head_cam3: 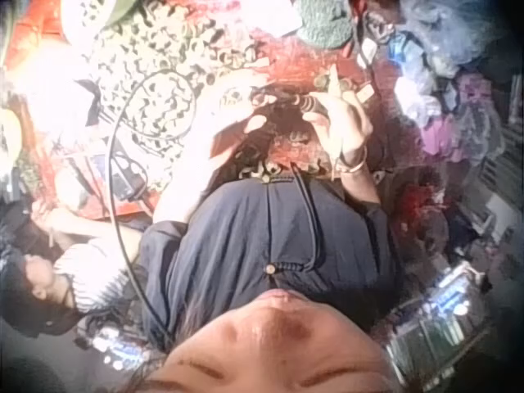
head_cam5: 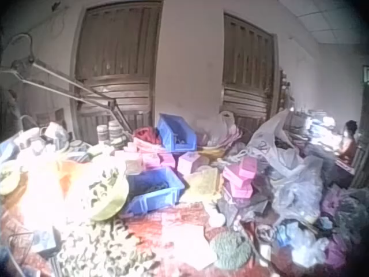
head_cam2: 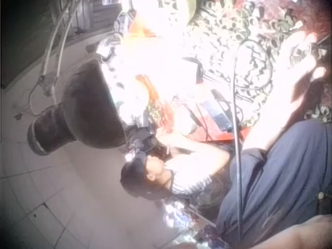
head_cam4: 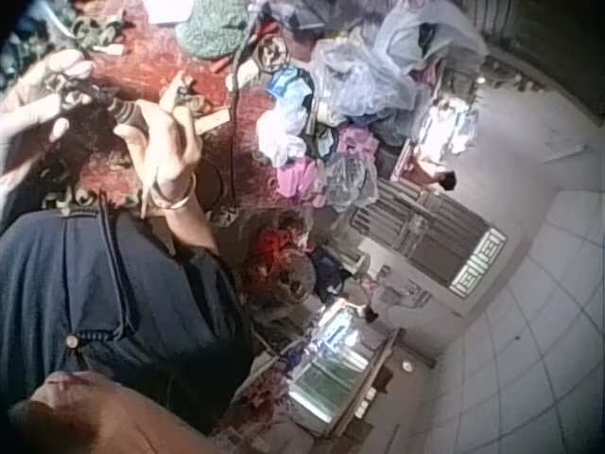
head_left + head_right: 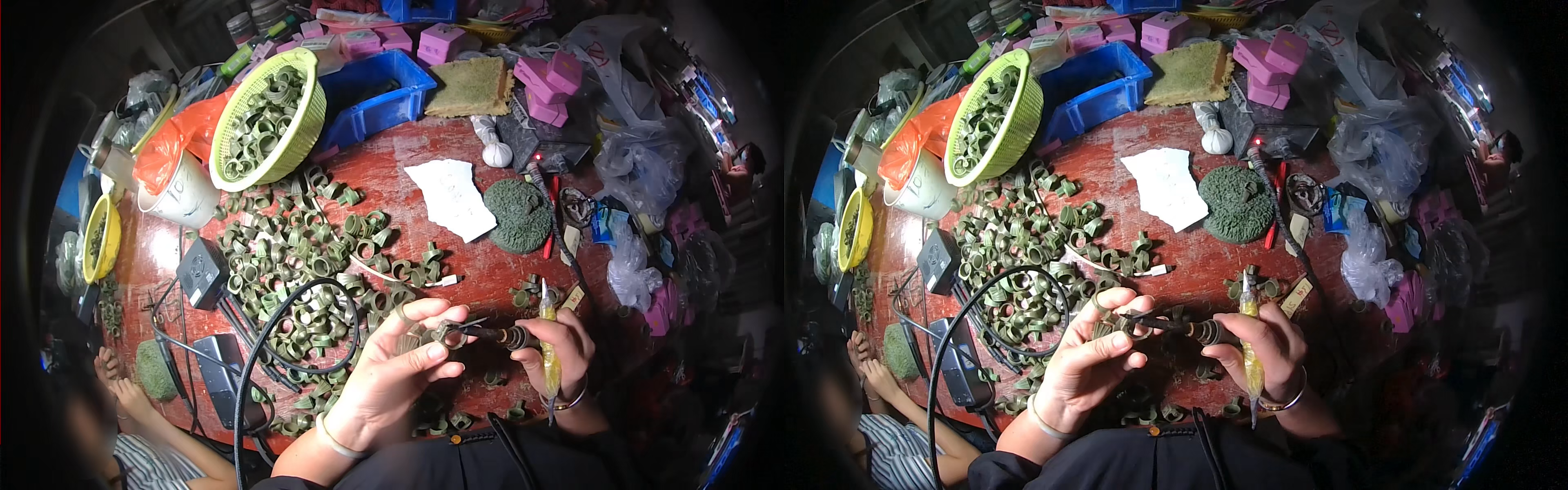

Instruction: Polishing the inner surface of small jade rings using a handheld rotary tool.

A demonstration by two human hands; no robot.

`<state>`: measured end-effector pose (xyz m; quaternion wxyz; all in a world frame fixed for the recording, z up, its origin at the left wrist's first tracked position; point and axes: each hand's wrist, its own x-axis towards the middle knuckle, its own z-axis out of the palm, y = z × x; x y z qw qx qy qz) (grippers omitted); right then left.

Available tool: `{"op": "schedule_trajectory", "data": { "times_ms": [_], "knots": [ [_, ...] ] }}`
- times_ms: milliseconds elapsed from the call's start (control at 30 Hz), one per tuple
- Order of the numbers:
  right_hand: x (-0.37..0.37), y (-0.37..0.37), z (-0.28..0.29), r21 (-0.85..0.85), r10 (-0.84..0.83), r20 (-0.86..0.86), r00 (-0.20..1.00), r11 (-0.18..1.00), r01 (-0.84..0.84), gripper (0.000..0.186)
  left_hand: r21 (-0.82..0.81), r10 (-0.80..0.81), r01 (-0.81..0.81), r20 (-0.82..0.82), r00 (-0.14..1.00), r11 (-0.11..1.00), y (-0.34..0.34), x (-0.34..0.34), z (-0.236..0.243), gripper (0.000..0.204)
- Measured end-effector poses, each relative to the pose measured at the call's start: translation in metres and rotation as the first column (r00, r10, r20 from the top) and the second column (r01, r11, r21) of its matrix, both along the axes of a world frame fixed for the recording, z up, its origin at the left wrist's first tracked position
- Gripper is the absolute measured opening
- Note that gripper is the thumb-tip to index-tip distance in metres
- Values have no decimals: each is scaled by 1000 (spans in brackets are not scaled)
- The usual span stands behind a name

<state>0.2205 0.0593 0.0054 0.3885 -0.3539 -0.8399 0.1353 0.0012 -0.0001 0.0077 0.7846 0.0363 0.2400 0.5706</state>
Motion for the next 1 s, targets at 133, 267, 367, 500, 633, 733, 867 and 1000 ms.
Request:
{"op": "schedule_trajectory", "data": {
  "times_ms": [133,267,367,500,633,733,867,1000],
  "knots": [
    [0,1,-1,5,0,14,1000,1000,0,38,-1,0,0,-6,1000,1000,1,0,2,44],
    [0,3,0,33,21,9,1000,999,-21,35,-5,1,-2,-13,1000,1000,0,-1,2,44],
    [2,4,-1,50,36,15,999,998,-37,35,-8,-1,1,-11,1000,1000,1,-1,0,44],
    [0,2,0,12,37,11,999,999,-37,35,-13,5,-5,-14,1000,1000,0,-1,2,44],
    [1,3,3,29,-11,1,1000,1000,11,35,-18,1,-1,-14,1000,1000,1,-1,1,44],
    [11,8,0,63,-192,-44,980,979,195,26,-7,-2,2,0,1000,1000,3,1,2,44],
    [20,29,-5,47,-425,87,901,905,422,23,16,0,1,-20,1000,1000,-1,0,0,41],
    [30,35,-12,22,-441,171,881,896,444,22,3,2,-2,-44,999,1000,0,1,-5,37]
  ]
}}
